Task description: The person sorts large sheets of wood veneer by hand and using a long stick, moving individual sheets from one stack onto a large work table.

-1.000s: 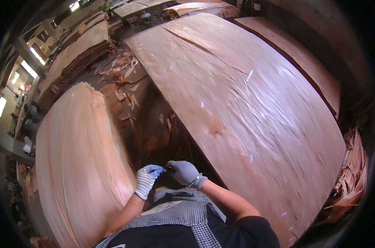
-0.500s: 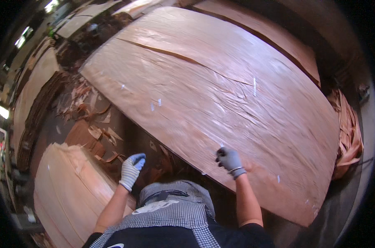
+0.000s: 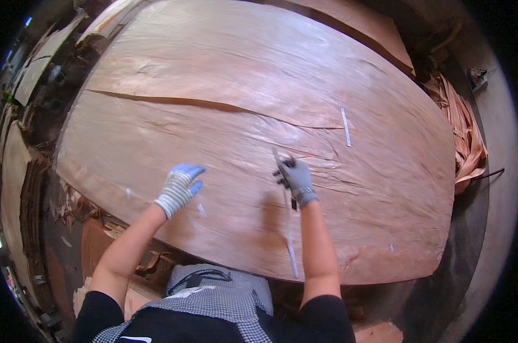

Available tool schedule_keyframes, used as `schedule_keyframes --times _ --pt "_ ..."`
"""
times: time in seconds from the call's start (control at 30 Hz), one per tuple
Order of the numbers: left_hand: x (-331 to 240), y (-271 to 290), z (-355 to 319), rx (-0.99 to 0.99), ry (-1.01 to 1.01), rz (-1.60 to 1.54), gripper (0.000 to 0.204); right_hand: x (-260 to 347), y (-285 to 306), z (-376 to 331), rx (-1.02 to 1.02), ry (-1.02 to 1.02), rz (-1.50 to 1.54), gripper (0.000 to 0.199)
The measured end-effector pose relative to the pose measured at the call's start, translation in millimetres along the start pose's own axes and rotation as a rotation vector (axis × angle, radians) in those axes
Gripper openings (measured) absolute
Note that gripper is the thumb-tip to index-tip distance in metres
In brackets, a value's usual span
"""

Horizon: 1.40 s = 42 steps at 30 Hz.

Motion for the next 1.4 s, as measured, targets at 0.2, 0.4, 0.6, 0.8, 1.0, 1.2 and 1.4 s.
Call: schedule_keyframes --times 0.2,0.4,0.6,0.8,1.0,1.2,1.4 --pt "19 -12 135 -0.026 -0.095 0.108 0.045 47 -60 128 -0.054 -0.051 -0.080 0.021" --pt "4 -61 238 0.022 -0.306 0.115 0.061 31 -65 156 -0.119 -0.142 0.208 0.023" --pt "12 -92 252 0.187 -0.453 -0.055 0.059 33 -69 156 -0.152 -0.110 0.096 0.027" --pt "8 -86 253 0.319 -0.567 0.081 0.053 15 -65 146 -0.116 0.074 -0.131 0.018" --pt "8 -76 299 0.284 -0.313 -0.176 0.035 66 5 191 -0.314 -0.038 -0.259 0.017" --pt "20 -83 389 -0.162 -0.396 -0.028 0.048 82 -31 314 -0.258 0.114 -0.399 0.031" --pt "6 -106 393 0.099 -0.429 0.517 0.041 89 -3 296 -0.277 0.310 -0.906 0.026"
Point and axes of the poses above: each hand's wrist, its own z-axis towards the middle knuckle, its own y-axis out of the back of the hand, x = y × z, the point moved 2 cm from there along z, towards the middle knuckle, and after that the axes turned 9 degrees about y, right-handed, at the moved point
